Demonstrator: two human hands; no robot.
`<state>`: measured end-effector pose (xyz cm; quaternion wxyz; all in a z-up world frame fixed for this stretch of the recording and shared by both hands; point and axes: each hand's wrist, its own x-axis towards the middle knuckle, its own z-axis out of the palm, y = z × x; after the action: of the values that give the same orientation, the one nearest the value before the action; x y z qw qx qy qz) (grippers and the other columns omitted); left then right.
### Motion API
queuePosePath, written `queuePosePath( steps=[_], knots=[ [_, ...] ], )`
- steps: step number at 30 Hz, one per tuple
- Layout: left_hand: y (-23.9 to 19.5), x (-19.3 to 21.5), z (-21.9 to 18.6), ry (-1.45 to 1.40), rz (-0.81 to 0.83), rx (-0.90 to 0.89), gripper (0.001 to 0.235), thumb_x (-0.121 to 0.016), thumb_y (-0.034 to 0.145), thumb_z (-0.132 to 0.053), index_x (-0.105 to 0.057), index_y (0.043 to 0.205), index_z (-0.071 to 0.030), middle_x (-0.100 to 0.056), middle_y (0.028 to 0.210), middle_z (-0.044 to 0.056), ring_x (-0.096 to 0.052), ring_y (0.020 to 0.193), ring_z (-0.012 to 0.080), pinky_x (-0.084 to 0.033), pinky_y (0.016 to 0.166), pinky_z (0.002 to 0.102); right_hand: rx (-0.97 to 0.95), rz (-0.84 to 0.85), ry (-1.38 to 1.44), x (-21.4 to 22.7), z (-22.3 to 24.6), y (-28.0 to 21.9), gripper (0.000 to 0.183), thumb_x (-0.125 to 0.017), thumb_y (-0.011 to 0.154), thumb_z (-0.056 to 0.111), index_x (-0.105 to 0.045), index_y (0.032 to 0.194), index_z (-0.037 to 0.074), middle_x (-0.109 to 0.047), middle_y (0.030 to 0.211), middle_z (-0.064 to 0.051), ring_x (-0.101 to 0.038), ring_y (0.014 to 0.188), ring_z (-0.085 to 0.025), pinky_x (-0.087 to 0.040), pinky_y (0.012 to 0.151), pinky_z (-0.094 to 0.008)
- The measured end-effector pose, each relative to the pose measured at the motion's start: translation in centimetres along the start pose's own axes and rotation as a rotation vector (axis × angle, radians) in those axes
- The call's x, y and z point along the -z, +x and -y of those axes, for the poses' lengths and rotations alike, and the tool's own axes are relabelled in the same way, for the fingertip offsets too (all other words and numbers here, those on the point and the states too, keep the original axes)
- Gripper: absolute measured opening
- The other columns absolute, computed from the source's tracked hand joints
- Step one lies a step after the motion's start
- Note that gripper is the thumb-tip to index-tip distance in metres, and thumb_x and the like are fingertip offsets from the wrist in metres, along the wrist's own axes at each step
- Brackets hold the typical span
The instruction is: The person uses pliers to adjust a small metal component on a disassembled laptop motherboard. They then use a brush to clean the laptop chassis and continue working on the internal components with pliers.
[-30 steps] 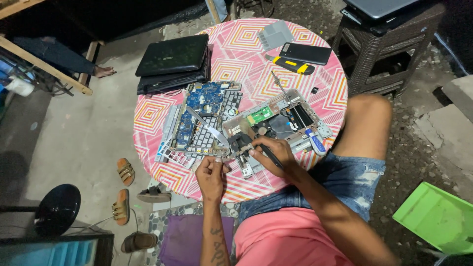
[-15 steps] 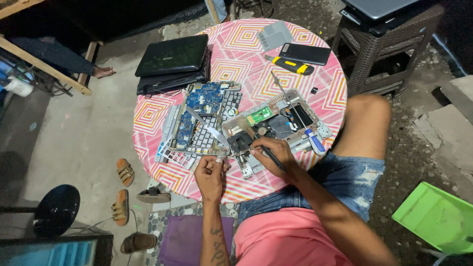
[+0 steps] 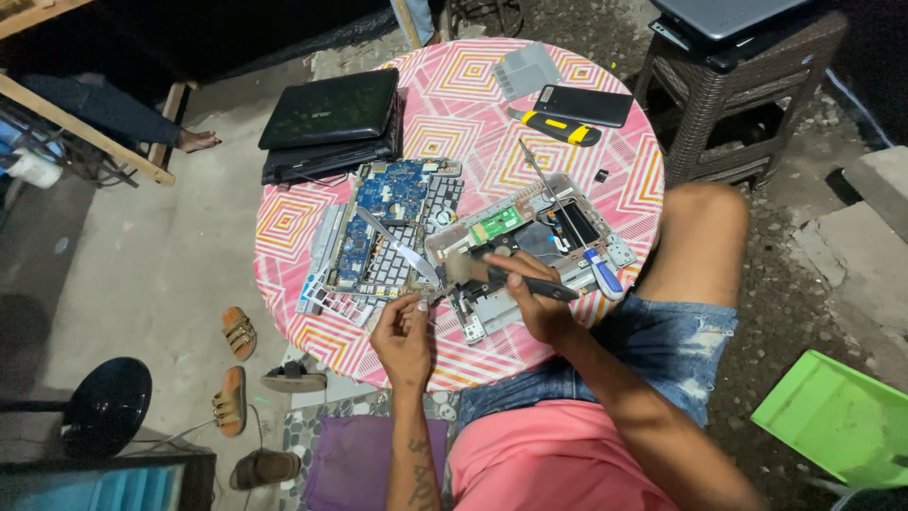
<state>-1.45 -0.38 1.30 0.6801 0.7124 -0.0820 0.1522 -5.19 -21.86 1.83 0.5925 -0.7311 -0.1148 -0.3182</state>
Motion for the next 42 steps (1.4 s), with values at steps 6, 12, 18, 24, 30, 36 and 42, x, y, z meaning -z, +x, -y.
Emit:
queuePosePath(
  steps=[6, 12, 18, 24, 30, 36, 42],
  knots=[
    [-0.3, -0.3, -1.1, 0.132, -0.039, -0.001, 0.02, -0.072, 0.082, 0.003, -0.077, 0.1, -0.004, -0.071, 0.076, 0.011, -0.062, 0.066, 0.0116, -0.052, 0.061, 0.024, -0.007, 0.048, 0.003, 0.0, 2.2, 0.9, 0.022, -0.057, 0.098, 0.021, -0.076, 0.095, 0.011, -0.062, 0.06, -0.008, -0.064, 0.057, -0.022, -0.052, 0.06, -0.032],
    [-0.3, -0.6, -1.8, 0.169, -0.068, -0.006, 0.018, -0.074, 0.081, 0.002, -0.077, 0.097, -0.006, -0.071, 0.072, 0.01, -0.059, 0.064, 0.0112, -0.051, 0.06, 0.024, -0.059, 0.04, 0.09, 0.1, 0.3, 0.2, 0.023, -0.058, 0.096, 0.02, -0.076, 0.091, 0.007, -0.069, 0.065, -0.012, -0.07, 0.062, -0.021, -0.056, 0.062, -0.033],
    [-0.3, -0.6, -1.1, 0.152, -0.076, -0.004, 0.016, -0.074, 0.081, 0.001, -0.077, 0.096, -0.005, -0.07, 0.071, 0.01, -0.059, 0.063, 0.0102, -0.051, 0.059, 0.024, -0.084, -0.001, 0.161, 0.2, -0.2, 0.0, 0.03, -0.053, 0.098, 0.023, -0.076, 0.093, 0.004, -0.069, 0.067, -0.012, -0.07, 0.064, -0.02, -0.057, 0.061, -0.031],
    [0.0, 0.3, 0.5, 0.004, -0.003, 0.019, 0.016, -0.07, 0.085, 0.0, -0.074, 0.101, -0.003, -0.069, 0.072, 0.009, -0.059, 0.062, 0.0081, -0.051, 0.056, 0.022, 0.031, -0.052, 0.016, -0.1, 1.9, 1.1, 0.026, -0.054, 0.101, 0.017, -0.073, 0.111, 0.003, -0.073, 0.087, -0.013, -0.071, 0.08, -0.026, -0.056, 0.074, -0.036],
    [0.3, 1.4, 4.5, -0.114, 0.097, -0.016, 0.018, -0.072, 0.087, -0.005, -0.071, 0.104, 0.0, -0.07, 0.073, 0.012, -0.061, 0.062, 0.0097, -0.05, 0.054, 0.02, 0.129, 0.211, -0.039, -0.8, 2.7, 1.1, 0.01, -0.069, 0.091, 0.01, -0.077, 0.096, 0.008, -0.072, 0.077, -0.014, -0.071, 0.072, -0.035, -0.056, 0.066, -0.041],
    [-1.3, -2.7, -0.6, -0.546, 0.113, 0.012, 0.044, -0.066, 0.091, -0.016, -0.056, 0.13, 0.003, -0.071, 0.097, 0.018, -0.068, 0.083, 0.0165, -0.056, 0.078, 0.026, -0.043, -0.191, 0.137, -1.8, 4.4, 1.0, 0.01, -0.073, 0.085, 0.001, -0.077, 0.093, 0.004, -0.073, 0.068, -0.008, -0.066, 0.067, -0.011, -0.054, 0.06, -0.028],
    [-4.8, -4.8, -5.6, -0.224, 0.11, -0.131, 0.036, -0.065, 0.093, -0.034, -0.07, 0.102, 0.001, -0.066, 0.095, 0.01, -0.063, 0.089, 0.0202, -0.05, 0.076, 0.031, -0.111, -0.271, 0.103, -3.1, 6.9, -2.4, 0.015, -0.073, 0.086, 0.005, -0.069, 0.1, 0.001, -0.073, 0.087, -0.01, -0.072, 0.078, -0.014, -0.057, 0.07, -0.024]
  ],
)
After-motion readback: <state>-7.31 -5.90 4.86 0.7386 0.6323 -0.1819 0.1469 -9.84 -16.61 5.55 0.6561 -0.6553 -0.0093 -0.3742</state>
